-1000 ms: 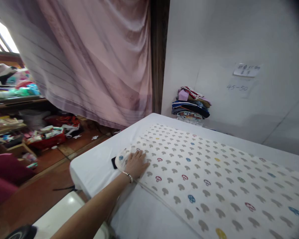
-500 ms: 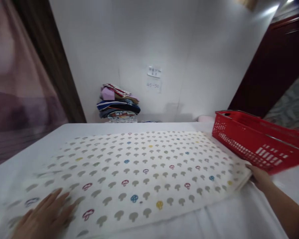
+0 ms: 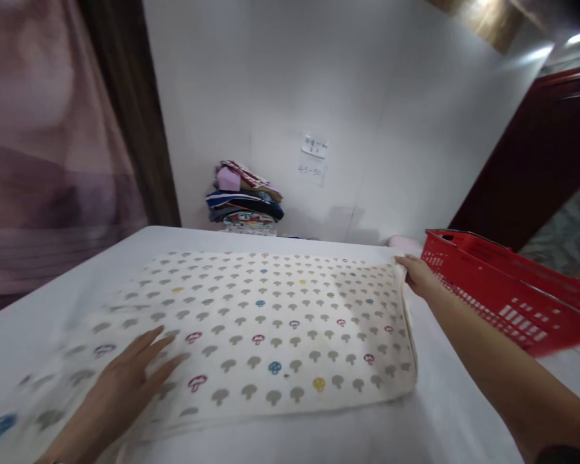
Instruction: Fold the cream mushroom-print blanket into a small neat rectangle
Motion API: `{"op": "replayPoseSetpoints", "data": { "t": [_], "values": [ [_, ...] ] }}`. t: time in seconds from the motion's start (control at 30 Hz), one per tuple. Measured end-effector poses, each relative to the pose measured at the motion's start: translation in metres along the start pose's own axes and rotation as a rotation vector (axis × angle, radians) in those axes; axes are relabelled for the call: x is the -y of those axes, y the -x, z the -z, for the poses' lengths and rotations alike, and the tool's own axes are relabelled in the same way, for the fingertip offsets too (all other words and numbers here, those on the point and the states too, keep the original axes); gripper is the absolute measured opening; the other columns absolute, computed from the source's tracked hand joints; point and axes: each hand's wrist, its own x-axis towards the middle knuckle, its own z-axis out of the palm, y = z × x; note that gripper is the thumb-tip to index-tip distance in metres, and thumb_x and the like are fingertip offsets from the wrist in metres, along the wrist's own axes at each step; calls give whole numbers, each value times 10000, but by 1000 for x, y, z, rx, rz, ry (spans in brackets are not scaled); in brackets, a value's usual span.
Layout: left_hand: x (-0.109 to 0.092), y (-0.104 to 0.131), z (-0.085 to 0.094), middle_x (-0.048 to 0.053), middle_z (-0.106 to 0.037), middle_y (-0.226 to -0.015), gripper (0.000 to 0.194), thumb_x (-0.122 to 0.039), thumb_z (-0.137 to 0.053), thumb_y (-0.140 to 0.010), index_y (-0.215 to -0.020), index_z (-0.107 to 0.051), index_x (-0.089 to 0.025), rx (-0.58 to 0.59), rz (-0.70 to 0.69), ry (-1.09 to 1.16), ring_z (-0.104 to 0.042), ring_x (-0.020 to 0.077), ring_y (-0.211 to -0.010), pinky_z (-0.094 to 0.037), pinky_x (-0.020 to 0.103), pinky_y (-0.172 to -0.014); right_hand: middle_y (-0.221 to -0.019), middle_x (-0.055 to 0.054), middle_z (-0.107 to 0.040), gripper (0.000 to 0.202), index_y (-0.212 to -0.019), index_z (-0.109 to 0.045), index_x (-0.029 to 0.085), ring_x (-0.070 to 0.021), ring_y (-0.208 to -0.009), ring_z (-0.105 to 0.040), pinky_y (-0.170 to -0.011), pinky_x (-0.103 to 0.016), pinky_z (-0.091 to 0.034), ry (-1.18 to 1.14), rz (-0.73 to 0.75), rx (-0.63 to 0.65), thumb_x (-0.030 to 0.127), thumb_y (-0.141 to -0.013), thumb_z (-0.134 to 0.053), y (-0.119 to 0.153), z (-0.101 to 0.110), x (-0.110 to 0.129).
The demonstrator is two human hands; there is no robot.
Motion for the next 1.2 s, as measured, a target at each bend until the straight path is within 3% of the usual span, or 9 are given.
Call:
{"op": "replayPoseSetpoints", "data": {
  "t": [0.07,0.23,0.37,0.5,0.67,0.8,0.9,1.07,1.2],
  "values": [
    [-19,3,13,25,-480,-1342,475,-573,-464,-766,-1108,-615,-280,72,90,131,-618,239,-945,-537,316,-679,-577,11,-572,174,-703,-572,178,-130,-515,-547,-493,-238,-466,-21,-7,169,270,-591,-669,6,-61,19],
    [-52,4,33,31,-493,-1329,463,-557,-513,-750,-1073,-626,-245,100,255,526,-451,253,-1214,-507,283,-805,-542,41,-546,216,-764,-550,182,-113,-488,-518,-473,-213,-416,-90,-36,607,265,-594,-654,69,-233,48],
    [-46,10,35,82,-537,-1272,483,-531,-525,-783,-1136,-565,-204,20,531,989,-521,237,-1138,-443,349,-945,-490,70,-494,182,-763,-512,194,-85,-398,-432,-383,-182,-317,-18,-33,937,281,-645,-620,161,-358,41],
    [-28,27,43,125,-476,-1324,458,-490,-508,-833,-1169,-501,-180,-136,767,1487,-559,220,-1088,-452,365,-941,-487,69,-499,163,-758,-522,188,-91,-403,-455,-384,-184,-339,22,-58,1170,265,-662,-629,252,-439,14],
    [-11,58,49,127,-547,-1236,393,-447,-486,-866,-1136,-527,-164,-187,788,1817,-562,204,-1089,-394,366,-1007,-476,65,-503,99,-730,-513,181,-95,-393,-461,-362,-182,-340,109,-125,1287,226,-683,-587,311,-469,-19],
    [-10,79,49,144,-496,-1294,383,-413,-528,-847,-1130,-531,-155,-248,901,1886,-540,219,-1121,-395,367,-1005,-473,62,-501,99,-738,-503,180,-98,-395,-462,-352,-182,-346,135,-164,1293,240,-688,-564,315,-466,-29],
    [-9,93,55,146,-498,-1291,396,-400,-572,-815,-1125,-534,-156,-325,877,1797,-561,235,-1084,-440,371,-942,-492,64,-502,138,-756,-495,184,-95,-403,-463,-356,-183,-358,128,-181,1290,274,-683,-570,309,-466,-24],
    [17,117,67,95,-609,-1109,380,-435,-531,-810,-1086,-554,-175,-518,839,1138,-607,198,-893,-487,316,-741,-540,47,-538,206,-810,-523,181,-97,-416,-485,-359,-183,-367,51,-116,1294,302,-667,-608,312,-478,-3],
    [45,128,70,74,-606,-1083,346,-401,-511,-812,-1083,-574,-196,-483,802,372,-580,215,-907,-462,371,-810,-518,48,-542,165,-795,-533,182,-101,-398,-484,-348,-185,-367,192,-63,1366,252,-665,-606,333,-484,-1]
  ]
}}
